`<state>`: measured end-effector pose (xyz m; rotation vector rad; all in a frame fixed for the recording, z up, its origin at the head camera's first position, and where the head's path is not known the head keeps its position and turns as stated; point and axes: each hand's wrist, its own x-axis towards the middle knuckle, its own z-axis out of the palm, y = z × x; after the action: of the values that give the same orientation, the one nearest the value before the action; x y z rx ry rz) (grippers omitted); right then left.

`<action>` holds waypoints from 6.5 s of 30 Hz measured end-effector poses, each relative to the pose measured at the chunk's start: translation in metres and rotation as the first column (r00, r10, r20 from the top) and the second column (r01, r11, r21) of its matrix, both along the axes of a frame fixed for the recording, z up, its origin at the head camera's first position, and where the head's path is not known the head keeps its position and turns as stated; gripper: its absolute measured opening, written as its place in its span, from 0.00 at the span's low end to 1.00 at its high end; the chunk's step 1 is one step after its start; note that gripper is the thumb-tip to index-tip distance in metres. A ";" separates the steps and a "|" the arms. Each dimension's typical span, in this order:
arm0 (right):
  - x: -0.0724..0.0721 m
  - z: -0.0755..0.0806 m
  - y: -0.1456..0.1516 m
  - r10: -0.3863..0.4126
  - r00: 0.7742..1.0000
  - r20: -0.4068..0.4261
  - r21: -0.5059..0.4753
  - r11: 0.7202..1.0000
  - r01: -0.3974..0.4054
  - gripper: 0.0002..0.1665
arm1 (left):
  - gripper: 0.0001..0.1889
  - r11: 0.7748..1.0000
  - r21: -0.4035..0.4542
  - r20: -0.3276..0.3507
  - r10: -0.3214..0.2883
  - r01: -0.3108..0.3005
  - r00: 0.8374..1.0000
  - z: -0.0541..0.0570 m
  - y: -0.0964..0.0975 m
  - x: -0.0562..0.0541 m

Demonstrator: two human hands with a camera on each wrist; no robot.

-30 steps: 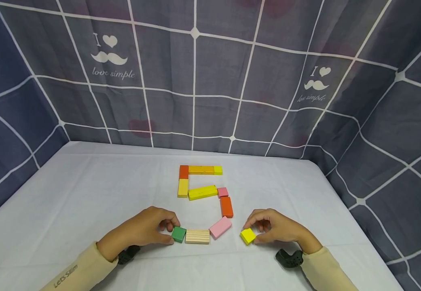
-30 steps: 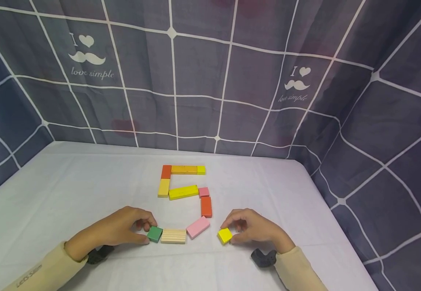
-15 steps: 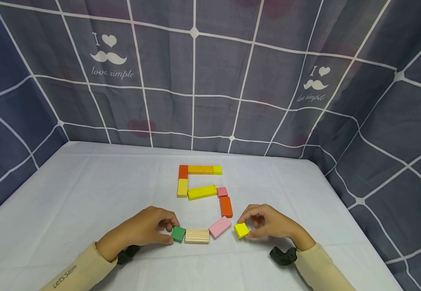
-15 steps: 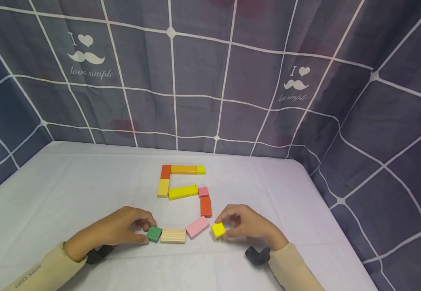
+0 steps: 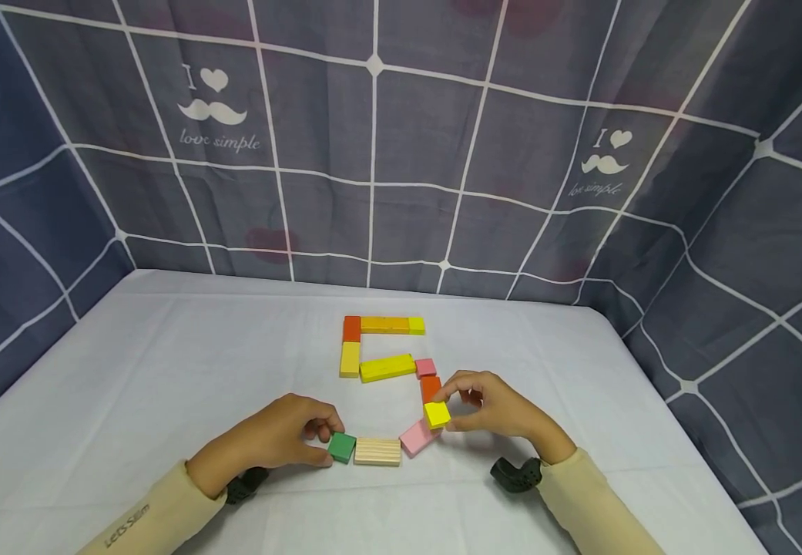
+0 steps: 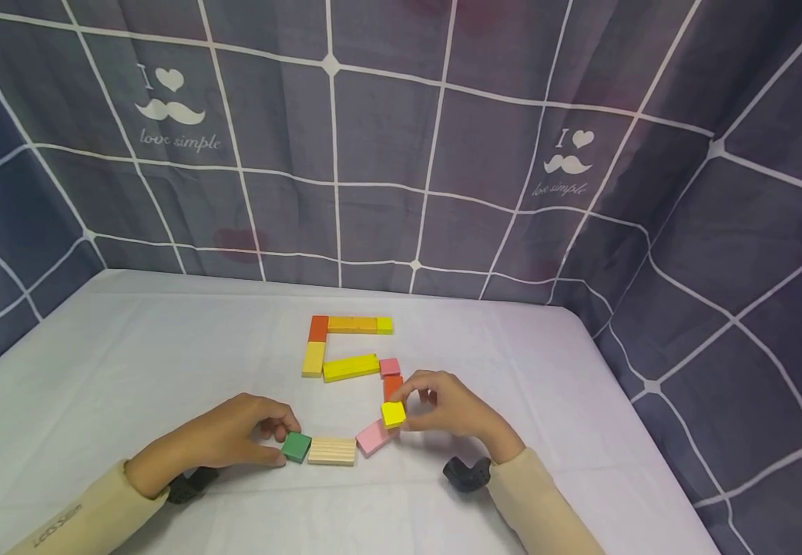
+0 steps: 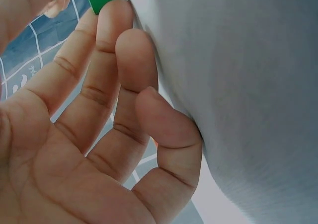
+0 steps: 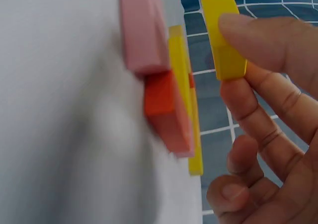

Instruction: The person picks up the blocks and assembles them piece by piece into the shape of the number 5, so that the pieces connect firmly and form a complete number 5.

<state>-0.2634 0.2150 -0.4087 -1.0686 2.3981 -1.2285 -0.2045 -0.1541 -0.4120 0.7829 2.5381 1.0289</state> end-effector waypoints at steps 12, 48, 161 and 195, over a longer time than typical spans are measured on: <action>-0.006 0.010 -0.029 -0.035 0.999 0.023 0.035 0.999 0.034 0.18 | 0.15 1.000 -0.011 -0.012 -0.002 0.002 1.000 0.000 0.001 0.000; -0.030 0.016 -0.116 -0.064 0.989 0.130 0.282 0.959 0.025 0.16 | 0.15 1.000 0.021 -0.033 -0.022 0.023 0.999 -0.001 -0.002 -0.001; -0.003 -0.026 -0.001 0.057 0.990 0.126 -0.015 0.998 -0.055 0.15 | 0.17 1.000 0.016 0.000 -0.023 0.023 1.000 -0.002 -0.001 0.002; -0.004 -0.028 0.000 0.079 0.990 0.120 -0.026 0.997 -0.077 0.15 | 0.19 0.952 -0.217 -0.082 0.200 -0.214 0.976 0.016 0.044 -0.046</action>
<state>-0.2671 0.2146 -0.4369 -1.0520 2.2372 -1.2569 -0.2504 -0.1105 -0.3959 0.5000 2.7718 0.7651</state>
